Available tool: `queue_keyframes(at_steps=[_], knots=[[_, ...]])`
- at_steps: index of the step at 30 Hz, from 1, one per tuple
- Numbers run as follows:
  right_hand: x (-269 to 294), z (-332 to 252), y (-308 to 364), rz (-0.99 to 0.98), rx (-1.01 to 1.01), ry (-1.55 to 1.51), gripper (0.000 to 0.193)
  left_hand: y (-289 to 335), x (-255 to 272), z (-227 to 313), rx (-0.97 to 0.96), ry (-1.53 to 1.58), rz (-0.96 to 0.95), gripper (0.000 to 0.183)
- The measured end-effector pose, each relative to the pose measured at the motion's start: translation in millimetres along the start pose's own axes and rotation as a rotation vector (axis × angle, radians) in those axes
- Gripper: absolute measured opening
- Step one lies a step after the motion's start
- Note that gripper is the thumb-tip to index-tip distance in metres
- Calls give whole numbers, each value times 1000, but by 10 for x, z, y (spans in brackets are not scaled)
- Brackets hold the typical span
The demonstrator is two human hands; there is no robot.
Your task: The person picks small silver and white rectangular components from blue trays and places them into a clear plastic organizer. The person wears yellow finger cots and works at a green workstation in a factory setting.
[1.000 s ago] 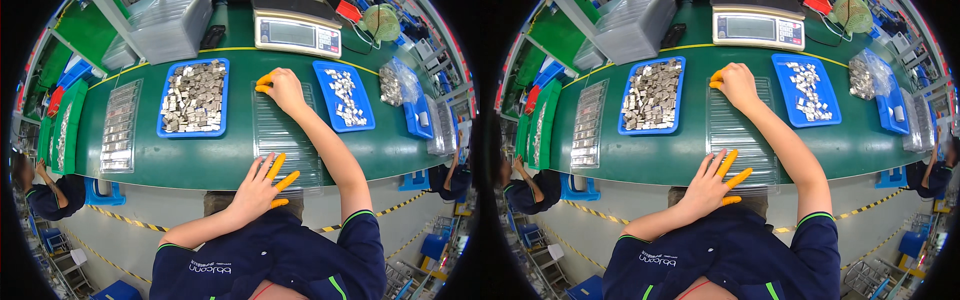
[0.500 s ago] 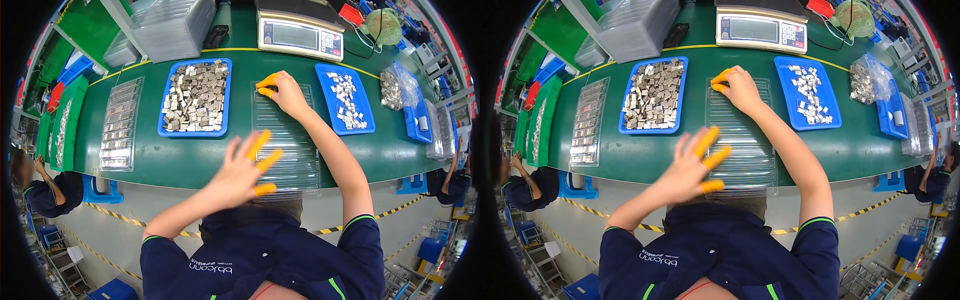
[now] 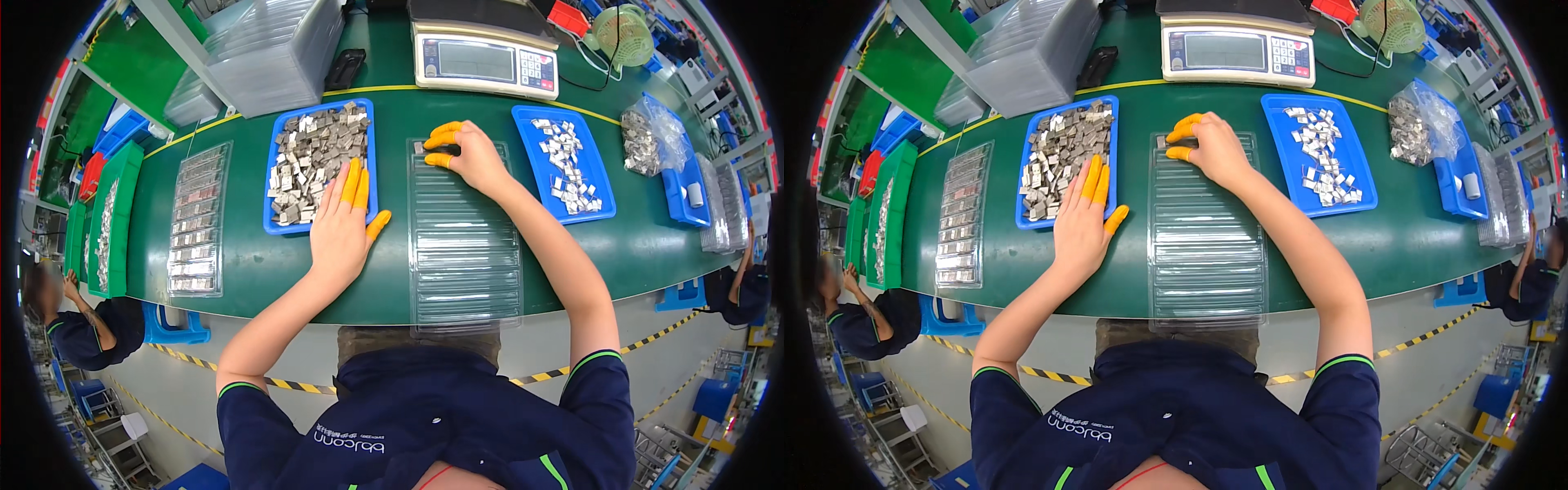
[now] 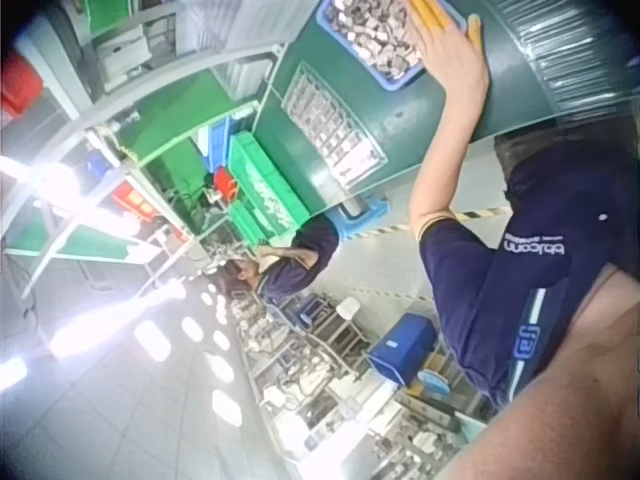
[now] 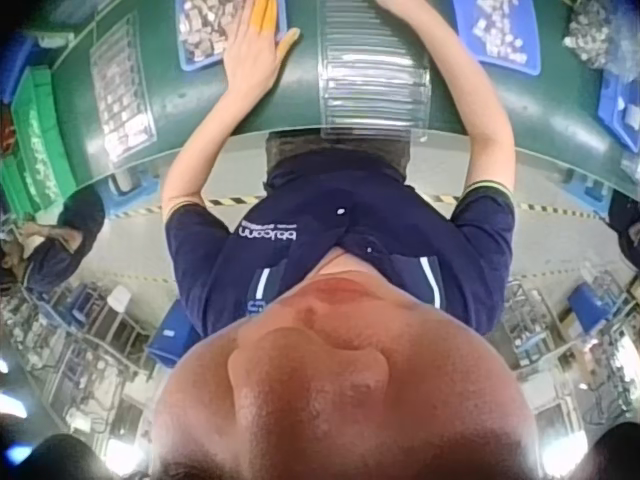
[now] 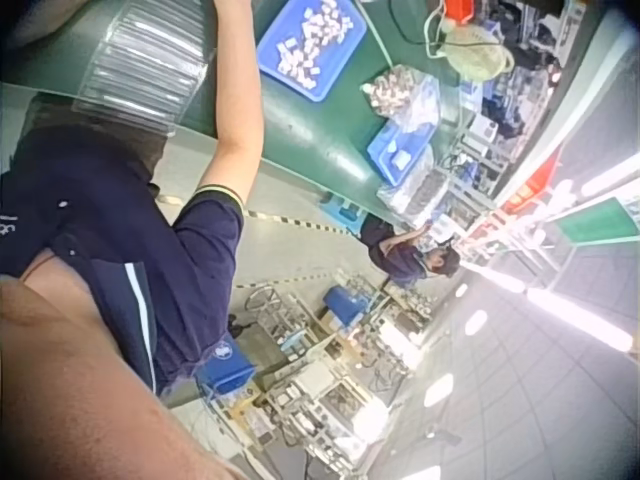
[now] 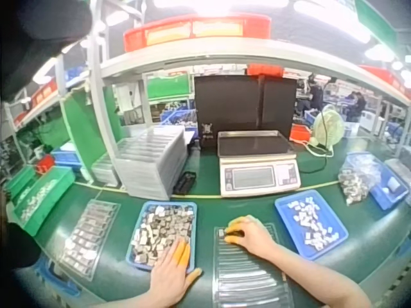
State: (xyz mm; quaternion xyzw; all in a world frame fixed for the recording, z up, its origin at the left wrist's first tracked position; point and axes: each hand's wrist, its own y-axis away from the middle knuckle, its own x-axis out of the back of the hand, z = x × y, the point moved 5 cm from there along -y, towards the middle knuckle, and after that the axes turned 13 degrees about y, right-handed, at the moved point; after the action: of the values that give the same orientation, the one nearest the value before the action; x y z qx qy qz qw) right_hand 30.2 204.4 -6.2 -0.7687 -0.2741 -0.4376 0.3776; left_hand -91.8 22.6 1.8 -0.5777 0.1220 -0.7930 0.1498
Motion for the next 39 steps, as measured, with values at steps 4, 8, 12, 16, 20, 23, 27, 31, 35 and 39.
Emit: queue_keyframes(at_steps=[4,8,12,16,20,23,27,31,35,39], knots=[[15,-5,-80,-5,29,-6,22,-101,-65,4,-13,-34,12,60],[-62,93,-111,3,81,-39,24,-197,-89,33,-26,-13,43,58],[-79,125,-117,-35,-2,-64,25,-211,-96,36,-32,-16,45,56],[-80,118,-145,-36,22,-65,26,-186,-122,29,-43,-26,58,55],[-148,162,-139,-27,32,-22,26,-184,-136,39,-40,-19,78,55],[-151,165,-145,-35,47,-42,27,-167,-125,41,-35,-21,83,54],[-153,225,-144,-49,-47,-54,31,-166,-142,41,-58,18,102,55],[-116,192,-153,-80,-91,-154,39,-173,-109,51,-71,27,106,57],[87,47,-92,44,38,-105,42,-166,-84,32,-69,38,78,58],[657,-188,9,255,155,-27,37,-102,-14,13,-80,96,-11,69]])
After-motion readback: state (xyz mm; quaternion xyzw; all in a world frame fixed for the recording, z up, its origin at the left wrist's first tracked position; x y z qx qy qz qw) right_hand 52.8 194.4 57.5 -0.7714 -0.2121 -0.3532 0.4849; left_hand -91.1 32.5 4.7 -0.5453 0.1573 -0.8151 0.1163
